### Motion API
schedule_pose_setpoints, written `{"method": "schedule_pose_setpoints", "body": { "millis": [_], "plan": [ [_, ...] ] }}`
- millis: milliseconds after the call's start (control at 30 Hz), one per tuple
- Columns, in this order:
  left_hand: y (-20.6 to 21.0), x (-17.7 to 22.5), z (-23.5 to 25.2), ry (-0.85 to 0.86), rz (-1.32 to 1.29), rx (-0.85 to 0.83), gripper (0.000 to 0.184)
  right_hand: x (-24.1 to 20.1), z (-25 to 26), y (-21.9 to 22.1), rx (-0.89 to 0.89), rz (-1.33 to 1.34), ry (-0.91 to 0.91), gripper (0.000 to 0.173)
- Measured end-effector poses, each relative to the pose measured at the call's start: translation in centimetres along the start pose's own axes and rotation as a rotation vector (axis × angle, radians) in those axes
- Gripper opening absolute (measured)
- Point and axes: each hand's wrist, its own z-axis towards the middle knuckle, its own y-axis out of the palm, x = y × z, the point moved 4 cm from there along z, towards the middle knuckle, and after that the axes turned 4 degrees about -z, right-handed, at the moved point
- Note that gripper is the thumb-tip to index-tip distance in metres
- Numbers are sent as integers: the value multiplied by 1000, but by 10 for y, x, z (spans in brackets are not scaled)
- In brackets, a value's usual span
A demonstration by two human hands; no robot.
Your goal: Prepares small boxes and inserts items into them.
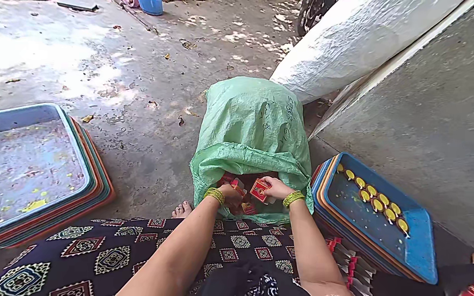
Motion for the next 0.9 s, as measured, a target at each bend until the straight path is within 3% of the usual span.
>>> {"method": "schedule_pose_setpoints", "body": {
  "millis": [67,133,267,433,533,567,633,700,733,800,833,900],
  "plan": [
    [7,-2,7,39,-110,-49,102,3,-21,1,-141,170,-178,70],
    [14,-1,10,70,-217,-130,96,1,-26,12,-189,222,-228,74],
    [18,-1,12,168,-346,-259,89,-17,-15,22,-93,107,-242,66],
    [9,1,9,201,-319,-290,108,-38,-6,21,-28,175,-353,79],
    [11,5,3,233,-288,-426,102,-51,2,26,-7,304,-470,87],
    [12,6,1,250,-308,-484,96,-53,4,28,16,402,-505,85],
    [9,6,-1,244,-369,-532,90,-53,9,32,119,747,-510,63],
    [1,7,-1,194,-369,-434,89,-46,19,31,277,1001,-391,41],
    [-5,7,0,164,-336,-340,90,-39,27,30,359,992,-263,30],
    [-18,5,8,120,-207,-113,98,-18,46,34,404,640,45,19],
    [-23,5,12,107,-147,-19,101,-7,54,40,325,415,155,25],
    [-30,4,17,100,-59,99,104,10,65,62,124,116,263,53]
  ]
}}
